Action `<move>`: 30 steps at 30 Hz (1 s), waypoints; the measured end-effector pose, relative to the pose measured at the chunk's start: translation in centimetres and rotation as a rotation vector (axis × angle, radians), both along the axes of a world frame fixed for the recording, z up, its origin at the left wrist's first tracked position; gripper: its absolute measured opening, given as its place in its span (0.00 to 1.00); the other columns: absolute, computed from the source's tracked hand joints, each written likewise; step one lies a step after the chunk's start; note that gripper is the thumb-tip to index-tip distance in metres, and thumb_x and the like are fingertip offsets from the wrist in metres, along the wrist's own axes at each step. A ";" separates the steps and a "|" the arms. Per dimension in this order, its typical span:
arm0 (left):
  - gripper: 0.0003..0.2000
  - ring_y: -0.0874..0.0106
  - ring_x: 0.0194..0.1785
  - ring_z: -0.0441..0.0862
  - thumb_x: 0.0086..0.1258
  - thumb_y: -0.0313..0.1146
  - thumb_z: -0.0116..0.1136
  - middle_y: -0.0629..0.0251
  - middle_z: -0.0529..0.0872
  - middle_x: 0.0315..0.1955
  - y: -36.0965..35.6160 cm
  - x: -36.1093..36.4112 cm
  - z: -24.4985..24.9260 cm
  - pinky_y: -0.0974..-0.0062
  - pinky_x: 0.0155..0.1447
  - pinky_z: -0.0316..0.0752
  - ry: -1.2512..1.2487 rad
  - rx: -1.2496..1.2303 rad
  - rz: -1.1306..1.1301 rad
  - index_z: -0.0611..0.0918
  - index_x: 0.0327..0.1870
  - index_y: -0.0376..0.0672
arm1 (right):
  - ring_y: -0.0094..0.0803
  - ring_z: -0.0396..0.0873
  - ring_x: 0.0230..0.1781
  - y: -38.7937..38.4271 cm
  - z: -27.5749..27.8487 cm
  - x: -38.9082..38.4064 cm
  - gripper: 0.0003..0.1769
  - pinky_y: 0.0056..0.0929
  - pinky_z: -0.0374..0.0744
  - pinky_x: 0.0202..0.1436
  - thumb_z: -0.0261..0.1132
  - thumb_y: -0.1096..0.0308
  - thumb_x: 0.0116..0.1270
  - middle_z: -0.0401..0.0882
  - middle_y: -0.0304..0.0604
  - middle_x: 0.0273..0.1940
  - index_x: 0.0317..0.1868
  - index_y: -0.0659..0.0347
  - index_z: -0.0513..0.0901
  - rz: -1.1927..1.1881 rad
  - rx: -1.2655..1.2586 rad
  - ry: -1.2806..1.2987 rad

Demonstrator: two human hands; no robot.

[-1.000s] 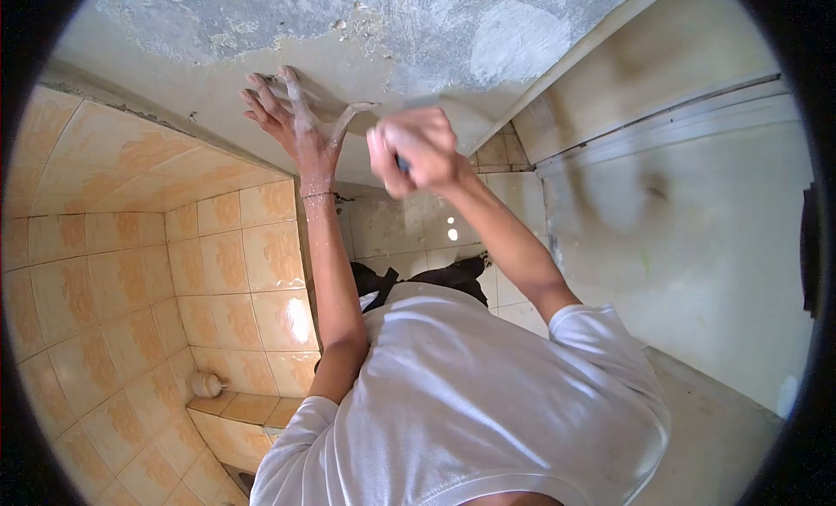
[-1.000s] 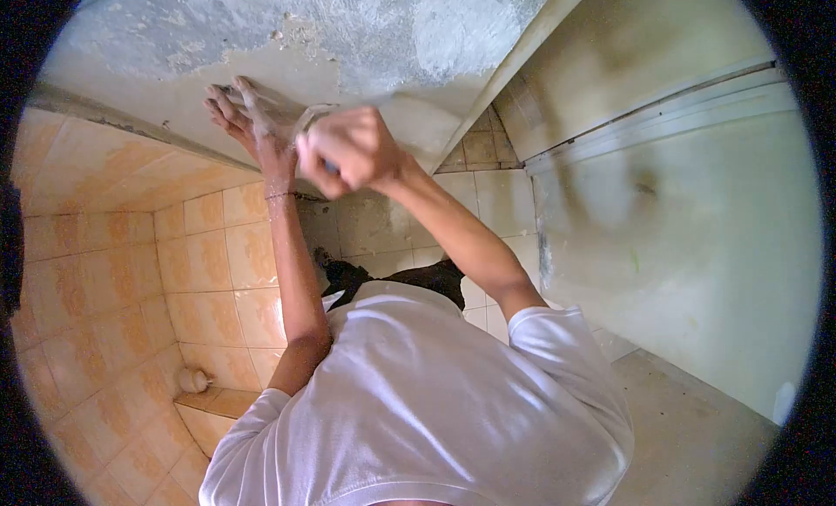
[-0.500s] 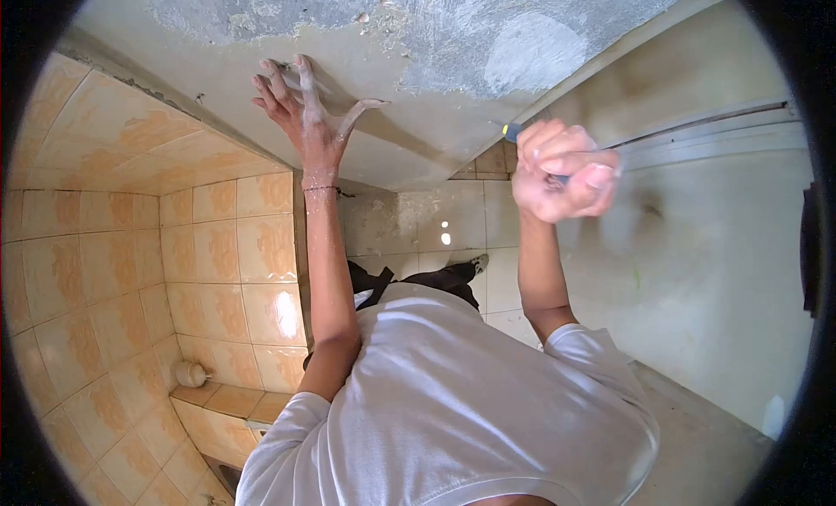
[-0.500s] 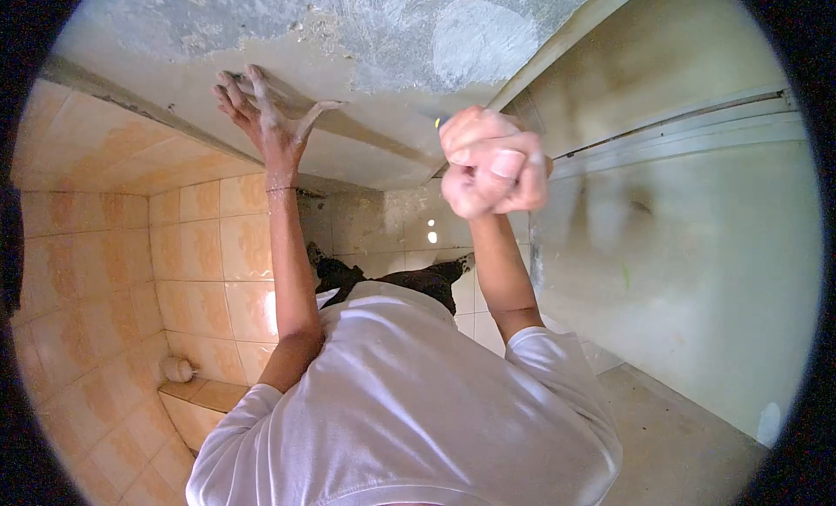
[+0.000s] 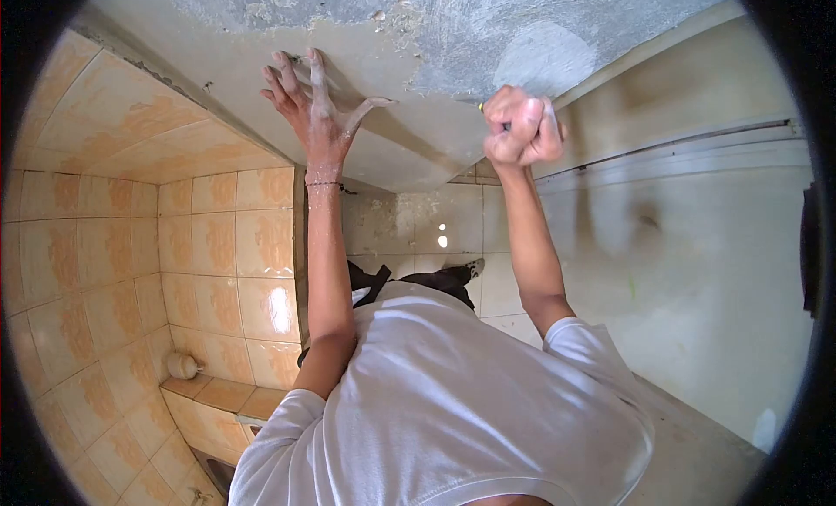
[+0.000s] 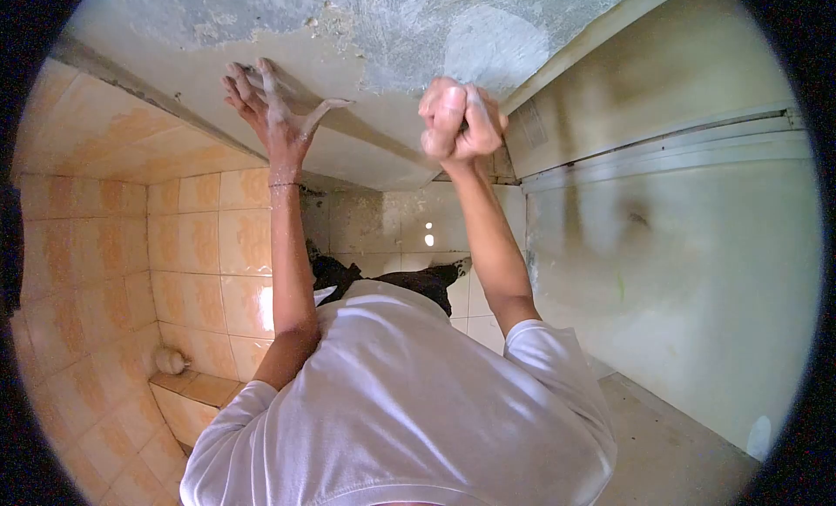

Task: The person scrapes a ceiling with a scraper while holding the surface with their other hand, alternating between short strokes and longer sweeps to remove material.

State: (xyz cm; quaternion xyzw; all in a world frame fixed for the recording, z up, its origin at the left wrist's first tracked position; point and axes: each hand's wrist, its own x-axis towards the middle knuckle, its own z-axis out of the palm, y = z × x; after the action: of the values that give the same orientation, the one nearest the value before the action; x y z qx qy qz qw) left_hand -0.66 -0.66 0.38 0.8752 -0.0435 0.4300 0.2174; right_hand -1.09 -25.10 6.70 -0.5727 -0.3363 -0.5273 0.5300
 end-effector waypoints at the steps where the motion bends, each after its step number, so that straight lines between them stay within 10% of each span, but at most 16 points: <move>1: 0.59 0.42 0.84 0.35 0.48 0.67 0.77 0.51 0.42 0.84 0.0 0.0 -0.2 0.31 0.80 0.39 -0.003 0.004 0.006 0.61 0.82 0.53 | 0.30 0.65 0.11 0.1 -0.1 0.2 0.21 0.32 0.65 0.11 0.55 0.70 0.76 0.70 0.47 0.16 0.23 0.70 0.67 0.038 0.034 0.072; 5: 0.59 0.42 0.84 0.35 0.47 0.67 0.77 0.52 0.42 0.84 0.2 0.3 -0.2 0.30 0.80 0.39 0.001 0.009 0.026 0.62 0.82 0.55 | 0.28 0.68 0.10 -0.2 2.7 -0.9 0.02 0.31 0.68 0.08 0.50 0.83 0.70 0.73 0.42 0.17 0.38 0.70 0.67 0.294 -0.065 -0.255; 9: 0.60 0.42 0.85 0.35 0.46 0.68 0.76 0.51 0.41 0.84 -0.2 0.1 0.1 0.30 0.80 0.38 0.003 -0.007 0.009 0.61 0.83 0.54 | 0.28 0.69 0.09 0.1 0.9 -0.5 0.02 0.29 0.70 0.08 0.49 0.83 0.70 0.73 0.40 0.17 0.41 0.70 0.66 0.011 -0.183 -0.081; 14: 0.62 0.42 0.85 0.34 0.45 0.68 0.76 0.52 0.43 0.84 0.0 0.1 0.2 0.31 0.80 0.38 -0.002 0.001 0.018 0.60 0.83 0.53 | 0.27 0.69 0.09 0.6 0.3 -0.9 0.18 0.28 0.70 0.09 0.53 0.83 0.67 0.75 0.41 0.17 0.17 0.65 0.64 0.263 0.019 -0.147; 21: 0.62 0.44 0.85 0.34 0.45 0.65 0.78 0.51 0.43 0.84 0.1 -0.1 0.1 0.33 0.81 0.37 0.015 -0.009 0.019 0.60 0.83 0.52 | 0.28 0.71 0.10 1.7 1.1 -0.4 0.14 0.29 0.71 0.10 0.52 0.85 0.65 0.70 0.36 0.15 0.24 0.62 0.63 0.262 -0.115 -0.439; 29: 0.59 0.43 0.85 0.33 0.48 0.64 0.78 0.50 0.42 0.84 0.3 -0.2 0.2 0.33 0.81 0.36 0.025 0.010 0.013 0.61 0.83 0.51 | 0.27 0.73 0.11 1.0 -0.4 -1.6 0.11 0.29 0.72 0.11 0.53 0.85 0.66 0.70 0.37 0.14 0.26 0.64 0.67 0.406 -0.151 -0.096; 30: 0.59 0.43 0.85 0.33 0.48 0.64 0.78 0.50 0.42 0.84 0.2 -0.3 0.1 0.33 0.81 0.36 0.030 0.012 0.004 0.61 0.83 0.51 | 0.26 0.73 0.12 1.5 -0.2 -1.0 0.13 0.28 0.71 0.13 0.56 0.83 0.67 0.70 0.37 0.14 0.24 0.63 0.67 0.088 -0.191 -0.080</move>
State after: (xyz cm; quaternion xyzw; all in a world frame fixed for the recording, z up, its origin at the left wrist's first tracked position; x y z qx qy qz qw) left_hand -1.00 -0.41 0.53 0.8830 -0.0409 0.4168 0.2118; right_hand -2.12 -23.57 6.48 -0.5836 -0.4306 -0.4916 0.4820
